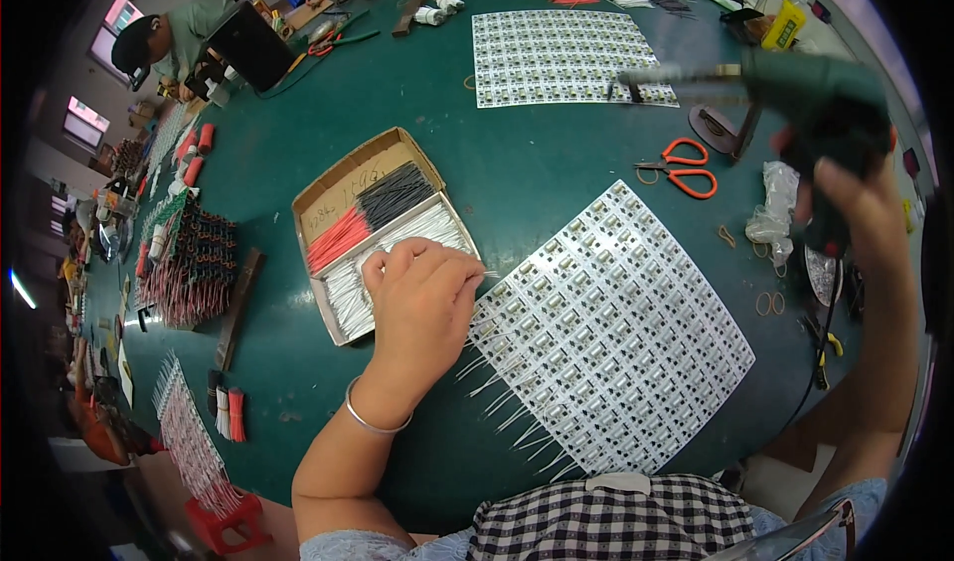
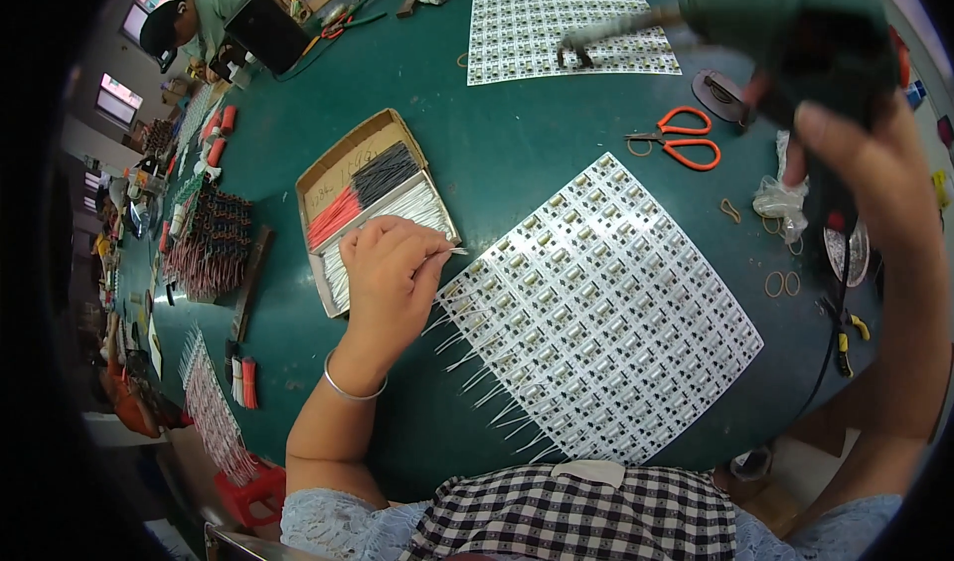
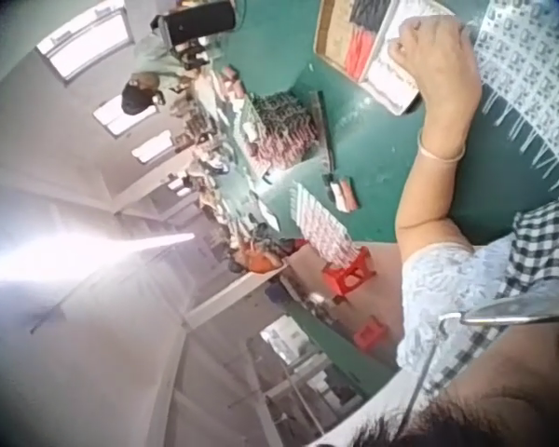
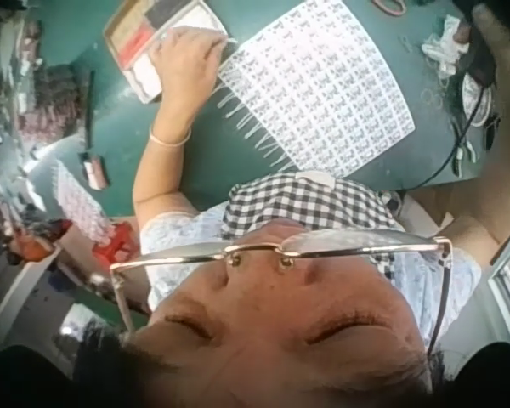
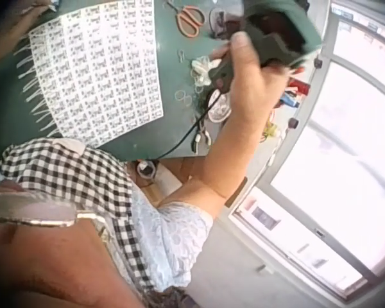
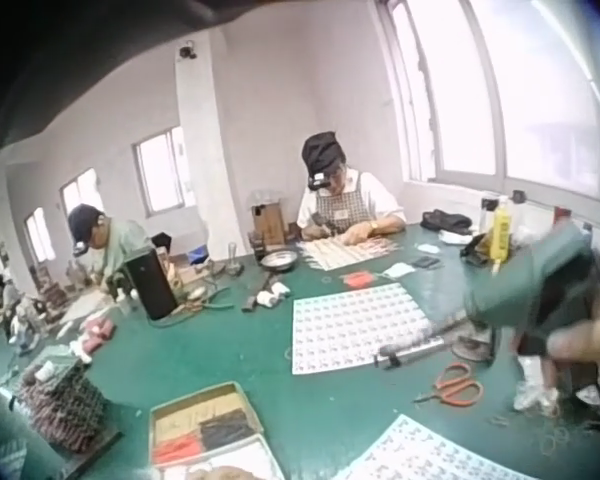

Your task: The person assembles electronic components onto a large LED panel using a soldering iron.

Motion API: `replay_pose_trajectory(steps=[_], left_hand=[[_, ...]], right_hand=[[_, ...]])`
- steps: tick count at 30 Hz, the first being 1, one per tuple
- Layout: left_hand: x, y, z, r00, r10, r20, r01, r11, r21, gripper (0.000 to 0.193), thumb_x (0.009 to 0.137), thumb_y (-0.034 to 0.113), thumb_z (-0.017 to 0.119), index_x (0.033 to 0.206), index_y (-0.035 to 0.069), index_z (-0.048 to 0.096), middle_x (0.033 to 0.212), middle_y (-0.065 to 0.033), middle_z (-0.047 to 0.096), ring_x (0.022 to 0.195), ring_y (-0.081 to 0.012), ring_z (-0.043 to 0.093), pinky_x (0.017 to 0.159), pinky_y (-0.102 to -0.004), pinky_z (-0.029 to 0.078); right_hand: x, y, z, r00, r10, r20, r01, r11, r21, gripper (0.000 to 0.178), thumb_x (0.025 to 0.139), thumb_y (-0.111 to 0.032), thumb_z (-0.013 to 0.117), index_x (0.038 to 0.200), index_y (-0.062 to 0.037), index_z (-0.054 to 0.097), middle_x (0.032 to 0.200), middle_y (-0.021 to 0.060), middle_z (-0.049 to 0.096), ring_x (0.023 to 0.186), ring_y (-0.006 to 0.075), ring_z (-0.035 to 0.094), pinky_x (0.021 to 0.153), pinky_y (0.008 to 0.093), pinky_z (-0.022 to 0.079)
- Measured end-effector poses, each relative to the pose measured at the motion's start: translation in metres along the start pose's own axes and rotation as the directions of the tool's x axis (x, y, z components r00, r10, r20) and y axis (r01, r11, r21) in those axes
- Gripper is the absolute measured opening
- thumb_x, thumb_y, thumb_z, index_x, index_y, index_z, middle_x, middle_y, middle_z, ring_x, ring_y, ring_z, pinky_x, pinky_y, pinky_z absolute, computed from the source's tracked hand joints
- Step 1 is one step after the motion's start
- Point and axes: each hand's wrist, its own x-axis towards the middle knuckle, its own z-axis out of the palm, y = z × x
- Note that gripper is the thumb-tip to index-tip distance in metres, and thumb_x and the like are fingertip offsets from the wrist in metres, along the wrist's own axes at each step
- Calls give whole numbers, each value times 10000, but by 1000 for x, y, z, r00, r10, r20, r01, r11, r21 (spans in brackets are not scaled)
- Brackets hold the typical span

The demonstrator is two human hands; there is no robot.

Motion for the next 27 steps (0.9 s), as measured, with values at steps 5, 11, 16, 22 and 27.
replay_pose_trajectory(steps=[5,11,16,22,27], left_hand=[[-4,0,15,999,47,-11,-45,987,157,129,666,100,705,771,159,659,703,54,544,787,-162,504,779,-387,256],[-17,1,23,994,106,3,-105,981,162,156,632,114,722,759,180,660,676,59,506,769,-147,494,773,-388,244],[-17,2,27,992,122,-25,-116,975,189,158,624,114,717,758,178,661,674,58,503,747,-146,484,766,-382,242],[-16,-1,31,990,134,-47,-126,981,149,139,635,111,706,756,164,664,677,58,507,742,-144,478,761,-378,243],[-16,-1,33,989,141,-40,-134,982,134,124,640,111,704,748,160,664,677,56,508,740,-144,476,760,-375,246]], right_hand=[[14,11,29,991,21,-134,-2,991,136,442,834,-256,558,1173,15,473,1012,155,621,561,109,560,495,214,463],[-42,42,90,914,388,118,-383,730,566,485,819,-260,581,1196,11,441,1038,157,593,532,148,570,482,240,474],[-72,45,110,951,238,199,-307,821,482,336,826,-52,534,1149,24,482,1033,142,587,644,131,571,570,268,507],[-84,50,119,882,395,257,-466,814,348,367,831,-45,532,1186,14,459,997,112,589,623,107,565,543,228,471],[-82,48,122,856,441,270,-509,807,299,302,827,-35,544,1124,5,511,942,85,590,630,99,558,558,233,476]])
